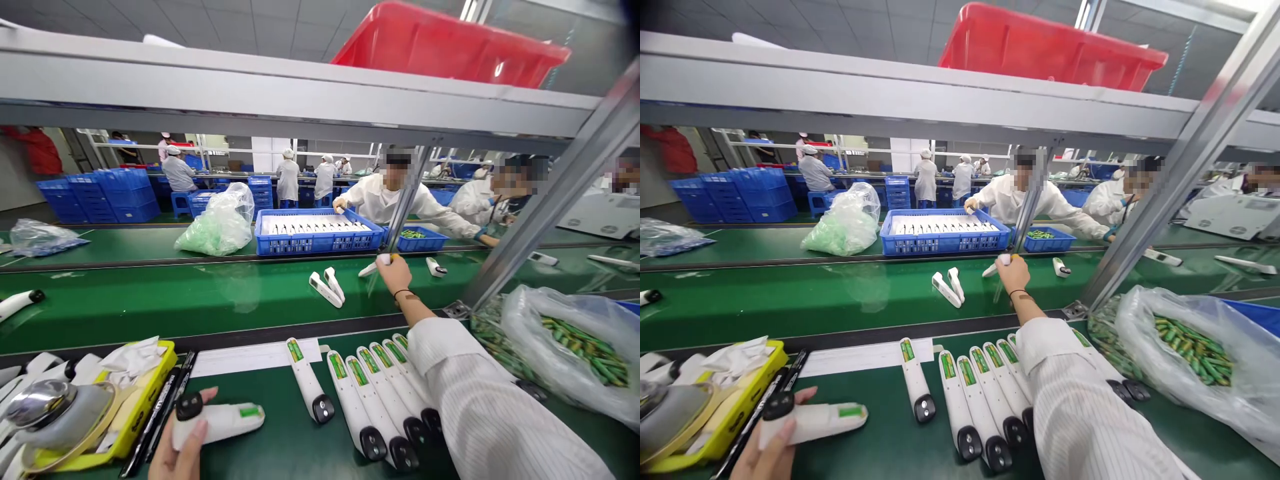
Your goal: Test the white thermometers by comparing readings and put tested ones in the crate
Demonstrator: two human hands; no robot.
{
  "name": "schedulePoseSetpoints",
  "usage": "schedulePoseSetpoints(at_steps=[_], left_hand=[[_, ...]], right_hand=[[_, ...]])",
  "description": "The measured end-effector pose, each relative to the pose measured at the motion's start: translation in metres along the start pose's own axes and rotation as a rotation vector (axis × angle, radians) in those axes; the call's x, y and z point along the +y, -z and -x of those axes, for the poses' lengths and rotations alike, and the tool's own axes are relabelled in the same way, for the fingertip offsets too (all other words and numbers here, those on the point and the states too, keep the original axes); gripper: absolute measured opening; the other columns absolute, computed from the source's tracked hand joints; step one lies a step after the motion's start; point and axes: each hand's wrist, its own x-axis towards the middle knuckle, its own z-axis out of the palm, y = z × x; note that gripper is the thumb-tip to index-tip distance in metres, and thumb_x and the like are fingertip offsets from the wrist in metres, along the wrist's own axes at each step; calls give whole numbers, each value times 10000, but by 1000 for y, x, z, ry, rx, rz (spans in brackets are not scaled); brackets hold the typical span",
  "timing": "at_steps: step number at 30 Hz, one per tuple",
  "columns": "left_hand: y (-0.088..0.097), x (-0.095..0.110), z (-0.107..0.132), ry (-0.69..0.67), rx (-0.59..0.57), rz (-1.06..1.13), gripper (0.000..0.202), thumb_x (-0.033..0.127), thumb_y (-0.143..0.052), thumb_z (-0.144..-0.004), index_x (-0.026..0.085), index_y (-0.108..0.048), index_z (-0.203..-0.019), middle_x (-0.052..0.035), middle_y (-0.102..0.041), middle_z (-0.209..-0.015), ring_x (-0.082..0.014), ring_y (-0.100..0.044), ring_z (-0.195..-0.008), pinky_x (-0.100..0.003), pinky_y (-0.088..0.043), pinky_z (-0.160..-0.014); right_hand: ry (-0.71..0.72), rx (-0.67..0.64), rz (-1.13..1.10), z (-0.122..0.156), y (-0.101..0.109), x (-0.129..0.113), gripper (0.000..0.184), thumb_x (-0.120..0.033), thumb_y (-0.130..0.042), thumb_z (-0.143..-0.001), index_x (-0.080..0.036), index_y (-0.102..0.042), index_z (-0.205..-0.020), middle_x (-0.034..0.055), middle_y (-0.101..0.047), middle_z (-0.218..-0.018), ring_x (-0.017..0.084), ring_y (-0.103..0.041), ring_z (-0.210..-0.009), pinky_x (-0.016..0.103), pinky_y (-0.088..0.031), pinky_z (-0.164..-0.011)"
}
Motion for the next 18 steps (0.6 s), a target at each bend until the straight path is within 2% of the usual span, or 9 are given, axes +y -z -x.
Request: schedulePoseSetpoints(at_steps=[2, 5, 7, 9, 10, 12, 14, 16, 18], left_hand=[[-1, 8, 4, 58, -5, 214, 549, 587, -721, -644, 214, -572, -1018, -29, -646, -1051, -220, -574, -1051, -240, -543, -774], [-7, 13, 12, 154, -124, 436, 294, 435, -641, -798, 216, -554, -975, 13, -607, -779, -147, -607, -818, -263, -564, -795], [-10, 14, 19, 232, -229, 523, 150, 238, -528, -883, 206, -543, -1029, -6, -615, -837, -138, -620, -852, -329, -557, -876], [-12, 14, 26, 301, -290, 520, 243, 88, -478, -875, 185, -527, -1093, -58, -622, -1034, -169, -616, -1001, -361, -546, -913], [-12, 15, 30, 313, -316, 494, 282, 59, -484, -868, 179, -517, -1121, -75, -605, -1113, -178, -605, -1045, -345, -546, -911], [-12, 18, 38, 285, -388, 438, 332, 105, -532, -879, 195, -488, -1196, -74, -589, -1157, -152, -615, -998, -263, -551, -861], [-12, 21, 48, 224, -492, 392, 413, 245, -556, -901, 233, -427, -1293, -52, -609, -1069, -102, -615, -821, -194, -548, -745], [-12, 22, 57, 178, -604, 351, 537, 356, -555, -898, 273, -331, -1379, -30, -612, -962, -94, -587, -718, -217, -547, -712], [-12, 22, 64, 134, -682, 295, 650, 375, -570, -886, 316, -226, -1434, -18, -602, -920, -115, -593, -728, -277, -551, -747]], right_hand=[[-35, -41, -190, 15, 11, -18, 291, -407, -434, -884, -150, -534, -978, 112, -622, -884, 256, -608, -931, 367, -486, -820], [-103, -246, -472, 50, 28, -41, 301, -417, -368, -924, -161, -514, -866, 33, -555, -648, 187, -595, -630, 325, -525, -639], [-131, -420, -628, 81, 41, -49, 226, -362, -477, -893, -163, -515, -793, 8, -519, -590, 166, -563, -554, 323, -528, -601], [-133, -572, -761, 119, 54, -50, 132, -260, -589, -831, -158, -532, -769, 10, -533, -610, 156, -573, -578, 311, -534, -627], [-127, -629, -819, 139, 60, -49, 107, -228, -619, -809, -155, -546, -781, 17, -552, -644, 151, -583, -607, 299, -535, -648], [-110, -706, -923, 181, 71, -45, 132, -255, -650, -802, -162, -559, -822, 19, -576, -711, 135, -585, -636, 277, -530, -657], [-83, -802, -1053, 221, 78, -38, 215, -352, -666, -807, -181, -545, -855, 3, -577, -734, 118, -565, -606, 264, -513, -608], [-59, -923, -1178, 256, 81, -33, 287, -419, -686, -793, -193, -521, -859, -15, -570, -720, 107, -547, -572, 253, -486, -560], [-36, -1034, -1213, 284, 81, -29, 320, -442, -701, -781, -179, -525, -824, -15, -567, -690, 103, -545, -558, 244, -467, -543]])
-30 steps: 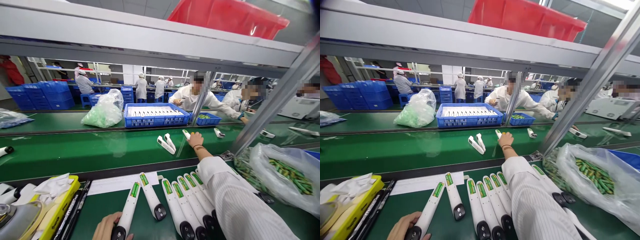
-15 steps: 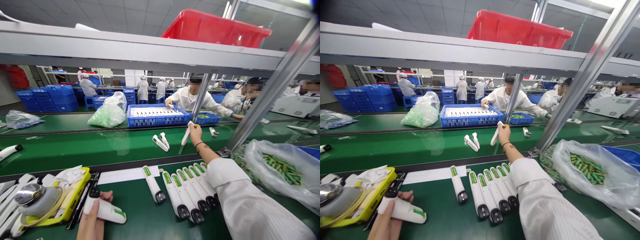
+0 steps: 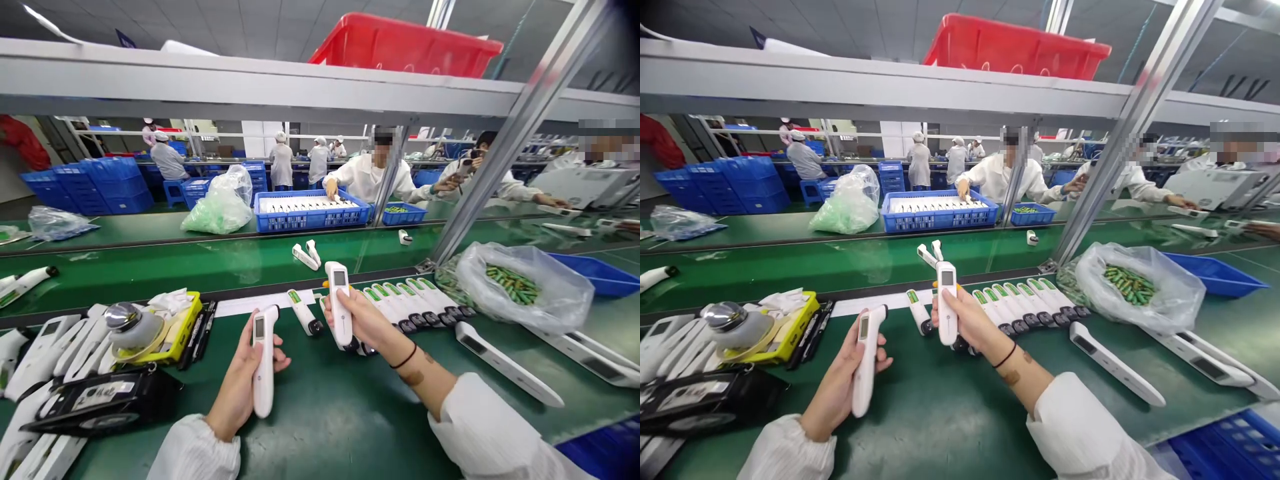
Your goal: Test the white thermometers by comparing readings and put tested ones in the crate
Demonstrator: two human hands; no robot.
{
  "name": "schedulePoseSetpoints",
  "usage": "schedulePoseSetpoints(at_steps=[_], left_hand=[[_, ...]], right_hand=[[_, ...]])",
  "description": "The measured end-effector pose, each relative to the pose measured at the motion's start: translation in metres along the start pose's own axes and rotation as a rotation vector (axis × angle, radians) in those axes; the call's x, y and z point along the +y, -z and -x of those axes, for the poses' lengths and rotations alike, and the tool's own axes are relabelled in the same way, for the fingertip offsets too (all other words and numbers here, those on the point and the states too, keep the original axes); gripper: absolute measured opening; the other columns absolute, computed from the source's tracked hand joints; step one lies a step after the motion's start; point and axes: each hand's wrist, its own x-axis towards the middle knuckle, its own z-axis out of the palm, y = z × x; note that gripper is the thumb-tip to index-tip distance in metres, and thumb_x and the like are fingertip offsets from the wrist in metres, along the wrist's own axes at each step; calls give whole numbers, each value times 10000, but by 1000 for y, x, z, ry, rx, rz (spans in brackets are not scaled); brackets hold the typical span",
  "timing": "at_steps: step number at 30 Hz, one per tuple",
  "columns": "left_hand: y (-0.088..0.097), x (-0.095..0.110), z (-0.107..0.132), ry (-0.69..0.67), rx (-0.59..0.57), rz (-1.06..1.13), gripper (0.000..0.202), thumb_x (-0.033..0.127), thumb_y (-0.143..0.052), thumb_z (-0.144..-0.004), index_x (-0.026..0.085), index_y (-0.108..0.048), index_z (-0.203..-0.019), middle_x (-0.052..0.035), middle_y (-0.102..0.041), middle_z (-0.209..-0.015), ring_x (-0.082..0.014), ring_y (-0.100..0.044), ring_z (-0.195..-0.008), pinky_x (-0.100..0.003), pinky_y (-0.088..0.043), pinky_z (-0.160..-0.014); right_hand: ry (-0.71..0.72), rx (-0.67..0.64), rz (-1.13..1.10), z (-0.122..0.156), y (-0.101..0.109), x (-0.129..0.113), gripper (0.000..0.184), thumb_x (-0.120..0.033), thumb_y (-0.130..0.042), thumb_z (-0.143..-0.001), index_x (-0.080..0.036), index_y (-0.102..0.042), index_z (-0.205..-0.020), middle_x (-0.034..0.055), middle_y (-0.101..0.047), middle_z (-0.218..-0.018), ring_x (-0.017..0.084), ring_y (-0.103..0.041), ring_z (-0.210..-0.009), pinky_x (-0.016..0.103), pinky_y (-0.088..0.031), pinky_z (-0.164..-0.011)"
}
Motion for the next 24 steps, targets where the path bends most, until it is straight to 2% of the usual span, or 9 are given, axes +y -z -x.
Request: schedulePoseSetpoints(at_steps=[2, 6, 11, 14, 18, 22, 24], left_hand=[[-3, -4, 5, -26, -53, -76, 738, 353, -594, -872, 339, -149, -1461, -21, -598, -934, -135, -602, -766, -306, -545, -762], [-5, -10, 9, -75, -74, -170, 792, 350, -596, -870, 331, -94, -1482, -28, -592, -938, -122, -576, -726, -248, -508, -662], [-3, -9, 5, -63, -45, -183, 797, 323, -605, -864, 330, -103, -1484, -44, -605, -1026, -117, -562, -748, -242, -495, -673], [0, -11, 2, -51, -9, -172, 833, 309, -632, -843, 288, -104, -1486, -76, -601, -1084, -130, -588, -754, -257, -508, -671], [4, -15, 0, -13, 37, -173, 797, 345, -617, -849, 252, -133, -1475, -95, -607, -1041, -141, -613, -675, -259, -523, -578], [4, -15, -1, 5, 64, -167, 721, 347, -590, -866, 236, -185, -1452, -70, -603, -972, -121, -596, -605, -237, -519, -522], [3, -14, 0, 21, 81, -167, 698, 353, -574, -874, 259, -188, -1448, -46, -589, -939, -112, -583, -587, -231, -516, -508]], right_hand=[[-45, -53, 46, 12, -11, 12, 337, -459, -692, -787, -157, -541, -772, -5, -565, -658, 101, -544, -551, 237, -460, -538], [-118, -111, 105, 23, -23, 31, 353, -481, -659, -809, -145, -567, -754, 5, -578, -625, 101, -553, -549, 226, -467, -544], [-179, -39, 47, 29, -27, 51, 323, -429, -728, -758, -159, -579, -853, 19, -638, -768, 122, -626, -653, 256, -535, -642], [-231, -52, 13, 32, -27, 58, 338, -468, -672, -796, -153, -553, -821, 28, -638, -699, 129, -625, -554, 248, -529, -535], [-305, -1, -57, 36, -28, 58, 316, -471, -618, -832, -182, -498, -875, 2, -620, -661, 119, -572, -425, 219, -463, -367], [-357, 28, -87, 37, -27, 55, 261, -437, -549, -881, -192, -481, -937, -19, -588, -593, 106, -521, -366, 194, -407, -320], [-344, 20, -89, 37, -27, 55, 262, -439, -559, -870, -194, -475, -907, -24, -578, -592, 99, -508, -364, 193, -396, -323]])
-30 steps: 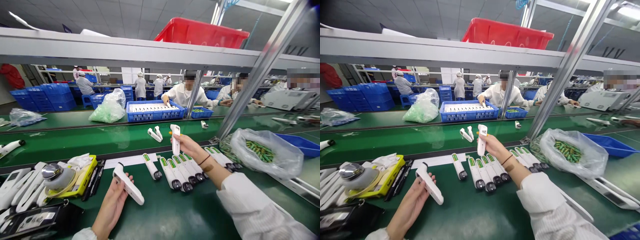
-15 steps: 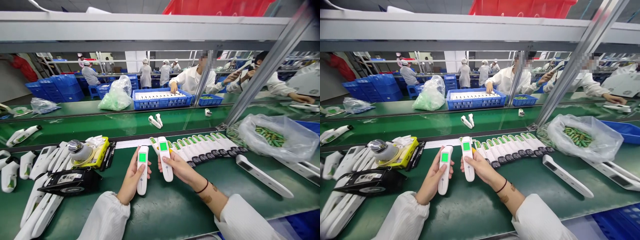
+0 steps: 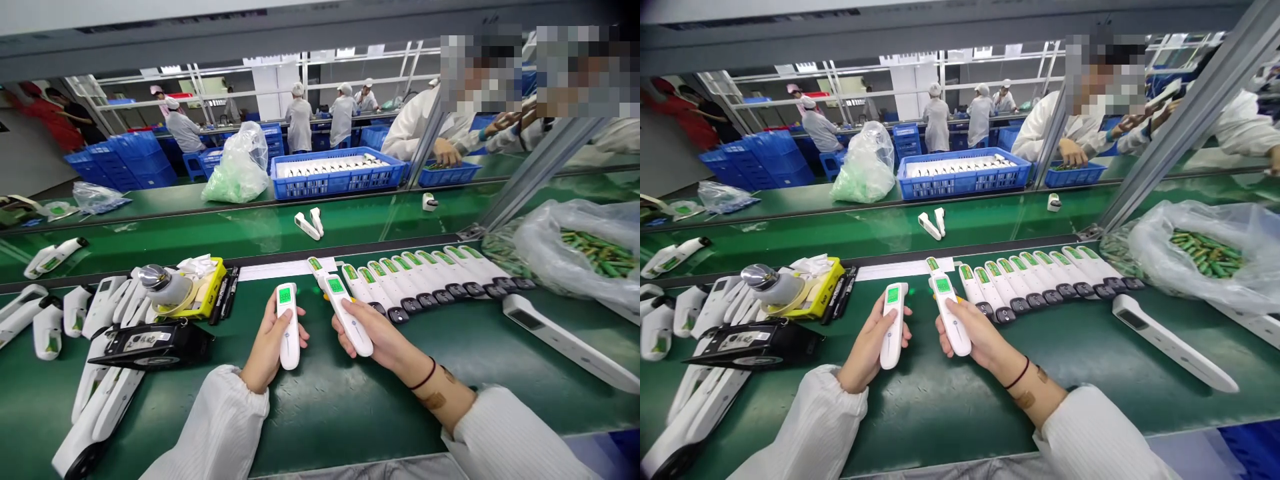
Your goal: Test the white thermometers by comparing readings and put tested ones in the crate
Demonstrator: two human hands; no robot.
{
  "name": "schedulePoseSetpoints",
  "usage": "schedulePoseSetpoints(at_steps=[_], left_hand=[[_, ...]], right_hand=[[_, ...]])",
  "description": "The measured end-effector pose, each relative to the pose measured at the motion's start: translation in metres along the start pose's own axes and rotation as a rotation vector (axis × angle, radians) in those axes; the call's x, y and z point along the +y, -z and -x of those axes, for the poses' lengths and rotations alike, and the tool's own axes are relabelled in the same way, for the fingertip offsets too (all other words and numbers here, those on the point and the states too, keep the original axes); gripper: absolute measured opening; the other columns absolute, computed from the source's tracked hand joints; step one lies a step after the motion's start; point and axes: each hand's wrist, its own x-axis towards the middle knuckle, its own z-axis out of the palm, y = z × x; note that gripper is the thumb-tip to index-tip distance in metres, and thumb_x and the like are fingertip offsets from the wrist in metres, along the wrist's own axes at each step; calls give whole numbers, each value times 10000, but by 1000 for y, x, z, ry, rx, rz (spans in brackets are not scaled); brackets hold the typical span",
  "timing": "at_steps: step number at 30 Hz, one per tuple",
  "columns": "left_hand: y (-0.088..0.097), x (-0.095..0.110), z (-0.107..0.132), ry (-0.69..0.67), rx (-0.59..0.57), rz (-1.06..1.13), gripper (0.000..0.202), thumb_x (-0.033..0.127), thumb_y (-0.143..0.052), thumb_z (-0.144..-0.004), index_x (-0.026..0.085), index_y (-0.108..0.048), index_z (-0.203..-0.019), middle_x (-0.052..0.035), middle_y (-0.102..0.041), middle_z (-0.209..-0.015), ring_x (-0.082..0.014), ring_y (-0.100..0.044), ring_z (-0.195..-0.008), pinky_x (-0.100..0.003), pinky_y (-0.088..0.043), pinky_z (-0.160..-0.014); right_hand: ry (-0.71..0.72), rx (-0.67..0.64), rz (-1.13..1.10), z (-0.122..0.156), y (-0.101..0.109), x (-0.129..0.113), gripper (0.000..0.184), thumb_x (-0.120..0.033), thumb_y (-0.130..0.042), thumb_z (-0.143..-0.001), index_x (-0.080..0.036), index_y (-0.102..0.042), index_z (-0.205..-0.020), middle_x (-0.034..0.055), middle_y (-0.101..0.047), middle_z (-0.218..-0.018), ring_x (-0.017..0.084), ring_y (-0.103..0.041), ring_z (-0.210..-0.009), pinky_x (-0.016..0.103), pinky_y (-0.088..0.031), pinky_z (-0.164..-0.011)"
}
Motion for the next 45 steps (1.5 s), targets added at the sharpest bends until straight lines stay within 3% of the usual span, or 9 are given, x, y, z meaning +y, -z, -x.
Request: schedulePoseSetpoints(at_steps=[4, 7, 10, 15, 21, 34, 38, 41, 45], left_hand=[[-4, 0, 5, -15, -70, -2, 799, 284, -606, -856, 356, -91, -1462, -25, -550, -1005, -126, -598, -730, -276, -559, -644], [-7, -1, 9, -52, -167, -22, 897, 236, -623, -848, 424, 10, -1455, -38, -529, -1144, -145, -612, -859, -316, -551, -765], [-9, -1, 13, -84, -229, -67, 896, 236, -592, -876, 405, 68, -1458, -39, -587, -1060, -131, -618, -775, -296, -530, -742], [-9, 0, 15, -130, -281, -95, 854, 233, -552, -902, 349, 74, -1471, -5, -618, -849, -113, -565, -696, -258, -496, -702], [-8, -2, 16, -142, -289, -73, 820, 208, -524, -912, 389, 51, -1467, -2, -599, -869, -130, -548, -719, -301, -489, -734], [-5, -6, 16, -114, -305, -35, 798, 231, -501, -928, 437, 62, -1454, 0, -605, -910, -130, -557, -763, -310, -479, -763], [-5, -7, 17, -92, -293, -77, 783, 267, -500, -929, 437, 53, -1457, -51, -550, -1213, -124, -569, -795, -321, -482, -787], [-6, -8, 17, -91, -297, -74, 765, 267, -493, -932, 472, 35, -1447, -60, -325, -1473, -104, -567, -808, -325, -483, -812], [-8, -8, 18, -92, -305, -70, 751, 249, -472, -941, 478, 38, -1444, -52, -233, -1529, -97, -569, -816, -331, -484, -836]], right_hand=[[83, -20, 97, 0, -3, 5, 292, -362, -695, -780, -193, -463, -832, -36, -576, -650, 81, -534, -438, 185, -440, -392], [109, -63, 153, 0, -7, 12, 318, -379, -691, -786, -203, -474, -938, -44, -563, -666, 84, -535, -442, 188, -446, -378], [100, -125, 186, 2, -9, 18, 365, -451, -619, -831, -219, -448, -1056, -44, -554, -682, 92, -532, -401, 195, -423, -326], [108, -141, 199, 5, -5, 25, 303, -459, -574, -855, -219, -456, -996, -18, -583, -742, 91, -542, -409, 188, -400, -327], [117, -140, 245, 9, -3, 30, 284, -487, -466, -906, -203, -482, -915, -5, -588, -627, 111, -537, -444, 216, -424, -392], [214, -146, 349, 7, -6, 29, 304, -487, -489, -906, -185, -463, -895, -39, -532, -592, 63, -465, -394, 169, -366, -355], [186, -114, 286, 5, -6, 26, 351, -488, -543, -868, -207, -397, -1019, -30, -546, -741, 60, -502, -392, 155, -347, -311], [174, -114, 287, 4, -5, 24, 348, -483, -536, -868, -200, -389, -1007, -34, -539, -734, 55, -505, -387, 144, -344, -310], [167, -117, 283, 5, -5, 23, 342, -484, -533, -866, -199, -385, -985, -42, -531, -719, 55, -504, -381, 141, -337, -303]])
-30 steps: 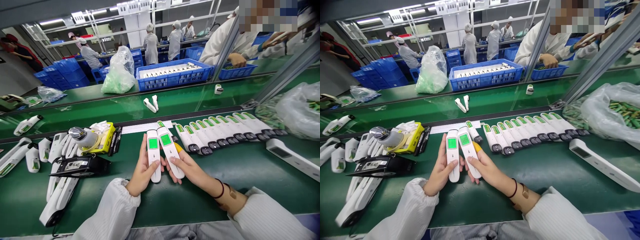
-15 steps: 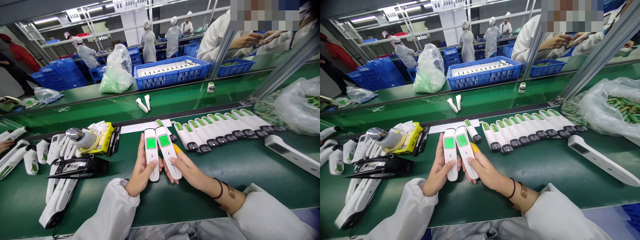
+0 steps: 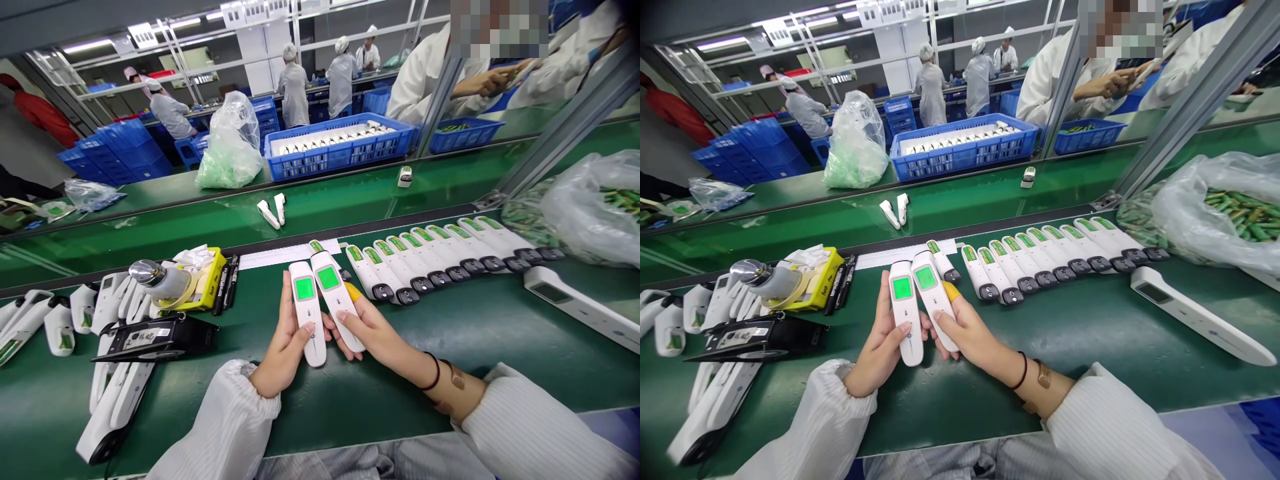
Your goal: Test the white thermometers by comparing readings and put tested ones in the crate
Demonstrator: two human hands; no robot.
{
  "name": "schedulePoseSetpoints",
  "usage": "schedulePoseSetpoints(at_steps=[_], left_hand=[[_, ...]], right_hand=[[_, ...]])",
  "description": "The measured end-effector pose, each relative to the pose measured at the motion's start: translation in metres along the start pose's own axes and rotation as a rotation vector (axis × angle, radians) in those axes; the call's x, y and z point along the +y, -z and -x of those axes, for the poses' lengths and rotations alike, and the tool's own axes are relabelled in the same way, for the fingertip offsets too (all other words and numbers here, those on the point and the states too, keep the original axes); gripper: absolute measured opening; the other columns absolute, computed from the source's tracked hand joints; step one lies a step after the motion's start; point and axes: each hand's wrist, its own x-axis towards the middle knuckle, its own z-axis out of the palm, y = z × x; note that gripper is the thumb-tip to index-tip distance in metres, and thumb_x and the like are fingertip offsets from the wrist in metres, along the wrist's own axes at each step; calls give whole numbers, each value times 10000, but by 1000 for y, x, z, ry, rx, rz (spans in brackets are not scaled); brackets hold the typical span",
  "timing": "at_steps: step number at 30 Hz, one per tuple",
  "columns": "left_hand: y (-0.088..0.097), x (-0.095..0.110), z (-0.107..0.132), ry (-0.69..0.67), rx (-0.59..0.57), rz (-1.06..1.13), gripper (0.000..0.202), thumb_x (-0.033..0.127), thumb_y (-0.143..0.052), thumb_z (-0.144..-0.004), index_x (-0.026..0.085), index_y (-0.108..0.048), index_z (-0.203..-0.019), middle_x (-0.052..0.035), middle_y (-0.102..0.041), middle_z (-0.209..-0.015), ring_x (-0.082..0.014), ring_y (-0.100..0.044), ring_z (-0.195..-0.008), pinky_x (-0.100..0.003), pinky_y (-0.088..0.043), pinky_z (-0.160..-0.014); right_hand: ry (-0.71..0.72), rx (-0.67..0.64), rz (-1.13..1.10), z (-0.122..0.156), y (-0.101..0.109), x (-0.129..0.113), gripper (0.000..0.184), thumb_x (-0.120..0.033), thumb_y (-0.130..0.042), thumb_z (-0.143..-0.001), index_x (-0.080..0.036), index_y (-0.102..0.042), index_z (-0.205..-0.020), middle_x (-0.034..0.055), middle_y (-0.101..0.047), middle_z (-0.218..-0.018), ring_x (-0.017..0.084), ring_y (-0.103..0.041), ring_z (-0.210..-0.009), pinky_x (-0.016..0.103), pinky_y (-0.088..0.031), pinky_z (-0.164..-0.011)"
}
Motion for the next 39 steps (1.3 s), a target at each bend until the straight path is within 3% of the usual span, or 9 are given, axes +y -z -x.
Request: schedulePoseSetpoints(at_steps=[4, 9, 11, 15, 23, 27, 31, 34, 39], left_hand=[[0, 2, 1, 8, 19, 16, 755, 248, -482, -935, 475, 26, -1446, -52, -249, -1524, -94, -576, -801, -325, -493, -827], [3, 1, -2, -26, 40, 77, 802, 246, -519, -913, 414, 39, -1464, -39, -613, -1169, -125, -610, -796, -316, -508, -824], [4, 0, -3, -96, 112, 4, 801, 239, -554, -896, 416, -22, -1467, -31, -578, -1250, -141, -607, -948, -298, -484, -900], [3, -1, -4, -201, 234, -147, 859, 219, -630, -848, 439, -66, -1458, -6, -334, -1496, -157, -518, -1186, -256, -438, -990], [-2, -3, -3, -194, 298, -85, 956, 223, -701, -785, 431, -49, -1453, -83, -391, -1457, -262, -569, -1161, -422, -494, -957], [-2, -5, -4, -187, 304, -68, 928, 243, -700, -786, 425, -81, -1454, -81, -341, -1491, -278, -532, -1209, -428, -474, -988], [-3, -4, -4, -186, 322, -63, 909, 250, -699, -788, 424, -96, -1446, -68, -340, -1493, -271, -517, -1225, -447, -443, -1020], [-5, -2, -4, -177, 323, -58, 909, 243, -699, -788, 422, -96, -1444, -62, -348, -1488, -266, -518, -1221, -449, -439, -1022], [-6, -2, -3, -141, 335, -74, 933, 270, -703, -785, 391, -66, -1456, -96, -395, -1451, -274, -542, -1189, -454, -461, -991]], right_hand=[[-19, 2, -13, 0, -1, 1, 329, -482, -534, -866, -199, -393, -959, -40, -535, -716, 60, -507, -385, 147, -338, -307], [-3, -63, -45, -2, -1, 3, 308, -471, -546, -871, -195, -439, -954, -34, -559, -667, 78, -516, -438, 179, -388, -377], [29, -104, 4, -2, -2, 2, 308, -476, -532, -885, -171, -492, -912, -24, -563, -608, 72, -487, -456, 185, -392, -431], [4, -108, 95, -3, -5, 2, 420, -557, -505, -874, -140, -545, -844, 10, -585, -592, 71, -472, -434, 186, -339, -405], [-41, -1, 352, -3, -7, 17, 474, -593, -569, -810, -124, -593, -746, -28, -481, -529, 69, -399, -449, 201, -280, -420], [-83, -6, 261, -5, -11, 20, 511, -620, -647, -716, -118, -575, -660, -18, -470, -569, 83, -393, -526, 221, -289, -483], [-117, 13, 67, -5, -20, 19, 552, -638, -700, -634, -121, -596, -799, 17, -571, -704, 123, -492, -633, 253, -393, -591], [-81, 3, 74, -4, -22, 19, 537, -635, -680, -667, -126, -598, -813, 19, -576, -713, 125, -496, -644, 258, -407, -605], [-43, -13, 287, -3, -17, 20, 506, -642, -561, -782, -151, -525, -667, -23, -461, -566, 91, -422, -519, 220, -342, -463]])
